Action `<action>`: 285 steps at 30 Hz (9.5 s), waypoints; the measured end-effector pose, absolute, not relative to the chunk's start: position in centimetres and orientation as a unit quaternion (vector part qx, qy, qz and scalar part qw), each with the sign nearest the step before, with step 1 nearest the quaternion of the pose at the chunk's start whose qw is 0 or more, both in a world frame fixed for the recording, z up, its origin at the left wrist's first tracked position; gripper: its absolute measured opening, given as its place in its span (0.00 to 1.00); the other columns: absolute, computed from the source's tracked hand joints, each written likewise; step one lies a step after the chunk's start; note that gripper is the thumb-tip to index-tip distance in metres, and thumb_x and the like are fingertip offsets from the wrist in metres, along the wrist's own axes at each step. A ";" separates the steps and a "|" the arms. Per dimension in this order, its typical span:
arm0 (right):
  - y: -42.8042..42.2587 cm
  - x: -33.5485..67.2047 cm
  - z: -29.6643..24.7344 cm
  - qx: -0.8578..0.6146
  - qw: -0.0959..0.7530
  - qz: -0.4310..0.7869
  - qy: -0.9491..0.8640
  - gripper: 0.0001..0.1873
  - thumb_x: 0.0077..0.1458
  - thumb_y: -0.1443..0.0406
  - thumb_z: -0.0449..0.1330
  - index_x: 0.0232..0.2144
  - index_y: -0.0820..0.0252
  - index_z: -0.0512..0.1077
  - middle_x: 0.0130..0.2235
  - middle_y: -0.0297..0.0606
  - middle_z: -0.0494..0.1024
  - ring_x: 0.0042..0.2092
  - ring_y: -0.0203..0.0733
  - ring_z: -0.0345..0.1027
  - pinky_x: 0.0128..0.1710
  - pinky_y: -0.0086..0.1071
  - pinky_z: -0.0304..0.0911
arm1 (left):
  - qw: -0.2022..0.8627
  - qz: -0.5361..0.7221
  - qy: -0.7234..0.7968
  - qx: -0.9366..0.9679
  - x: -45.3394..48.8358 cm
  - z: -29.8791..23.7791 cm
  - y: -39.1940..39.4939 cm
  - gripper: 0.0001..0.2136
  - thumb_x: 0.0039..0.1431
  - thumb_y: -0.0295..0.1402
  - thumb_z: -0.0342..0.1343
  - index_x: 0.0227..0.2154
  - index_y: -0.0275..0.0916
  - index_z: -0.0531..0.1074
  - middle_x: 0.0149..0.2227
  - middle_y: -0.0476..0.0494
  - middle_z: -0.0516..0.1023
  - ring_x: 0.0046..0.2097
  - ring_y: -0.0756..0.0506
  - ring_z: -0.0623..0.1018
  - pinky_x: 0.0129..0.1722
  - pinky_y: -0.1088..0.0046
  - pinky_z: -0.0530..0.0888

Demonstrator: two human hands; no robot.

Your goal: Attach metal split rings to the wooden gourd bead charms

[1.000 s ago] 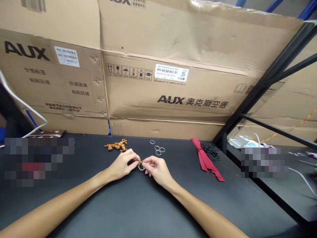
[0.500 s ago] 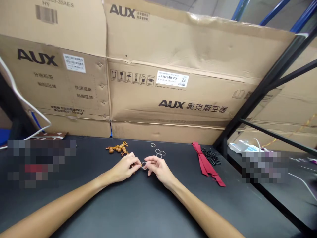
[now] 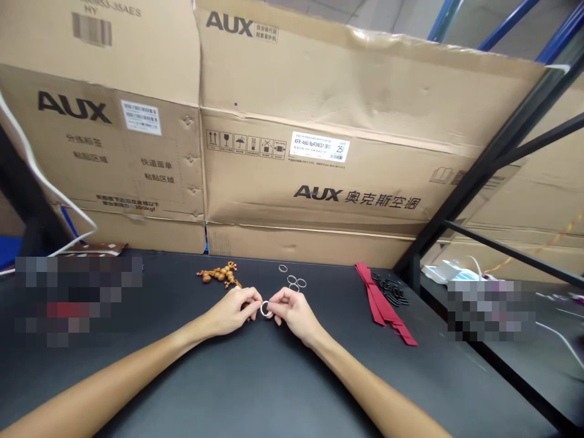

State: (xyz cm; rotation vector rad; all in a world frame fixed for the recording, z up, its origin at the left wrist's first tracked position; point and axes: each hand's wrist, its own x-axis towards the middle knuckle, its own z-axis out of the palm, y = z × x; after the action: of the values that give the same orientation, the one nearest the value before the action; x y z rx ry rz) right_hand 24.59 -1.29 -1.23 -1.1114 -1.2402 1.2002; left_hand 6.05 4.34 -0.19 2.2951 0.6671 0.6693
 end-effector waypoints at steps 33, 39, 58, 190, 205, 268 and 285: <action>-2.2 24.1 -1.3 -0.490 0.428 0.369 -0.663 0.16 0.56 0.58 0.56 0.21 0.62 0.70 0.27 0.34 0.71 0.29 0.35 0.62 0.32 0.28 0.59 | 0.410 0.223 0.263 0.844 5.8 0.2 3.8 0.11 0.61 0.37 0.51 0.28 0.35 0.72 0.25 0.48 0.75 0.27 0.51 0.72 0.29 0.78 0.67; -2.3 24.4 -1.2 -0.463 0.450 0.418 -0.639 0.17 0.55 0.54 0.58 0.25 0.62 0.70 0.26 0.32 0.68 0.25 0.32 0.57 0.26 0.27 0.55 | 0.433 0.231 0.271 0.828 5.8 0.0 3.8 0.11 0.60 0.36 0.51 0.28 0.35 0.72 0.25 0.49 0.75 0.27 0.51 0.72 0.29 0.78 0.68; -2.3 24.5 -1.5 -0.472 0.415 0.404 -0.665 0.17 0.53 0.53 0.60 0.23 0.61 0.71 0.29 0.35 0.69 0.29 0.36 0.60 0.30 0.30 0.56 | 0.443 0.272 0.271 0.810 5.7 -0.8 3.9 0.09 0.60 0.34 0.52 0.30 0.34 0.73 0.27 0.47 0.76 0.29 0.50 0.74 0.31 0.78 0.69; -2.0 24.6 -1.5 -0.469 0.450 0.469 -0.597 0.17 0.53 0.54 0.59 0.31 0.65 0.75 0.20 0.32 0.71 0.16 0.27 0.56 0.16 0.23 0.53 | 0.379 0.270 0.265 0.845 5.8 0.6 3.2 0.08 0.62 0.33 0.50 0.30 0.37 0.70 0.27 0.49 0.77 0.29 0.50 0.75 0.31 0.77 0.68; -1.8 24.6 -2.0 -0.482 0.508 0.414 -0.582 0.08 0.47 0.60 0.63 0.28 0.59 0.75 0.26 0.35 0.75 0.25 0.35 0.66 0.26 0.30 0.63 | 0.371 0.269 0.249 0.853 5.8 0.4 3.3 0.07 0.62 0.32 0.50 0.34 0.37 0.72 0.30 0.48 0.80 0.31 0.50 0.77 0.34 0.76 0.70; -2.6 24.7 -1.0 -0.474 0.438 0.318 -0.694 0.06 0.53 0.63 0.62 0.27 0.60 0.75 0.31 0.34 0.73 0.26 0.32 0.57 0.27 0.28 0.54 | 0.359 0.312 0.270 0.837 5.7 0.8 3.5 0.08 0.62 0.33 0.49 0.30 0.38 0.71 0.27 0.51 0.74 0.30 0.50 0.73 0.34 0.76 0.68; -2.6 24.6 -0.9 -0.471 0.426 0.371 -0.678 0.11 0.54 0.62 0.60 0.23 0.61 0.72 0.28 0.32 0.69 0.28 0.33 0.60 0.30 0.27 0.57 | 0.349 0.299 0.262 0.848 5.7 0.4 3.7 0.08 0.62 0.33 0.49 0.30 0.38 0.71 0.27 0.51 0.74 0.30 0.50 0.72 0.33 0.77 0.67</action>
State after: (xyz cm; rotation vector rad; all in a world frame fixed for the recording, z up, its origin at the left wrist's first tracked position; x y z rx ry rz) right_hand 24.61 -2.58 -0.88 -1.1776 -1.6941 0.9262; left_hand 5.67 3.68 0.37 2.1981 0.6784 0.7758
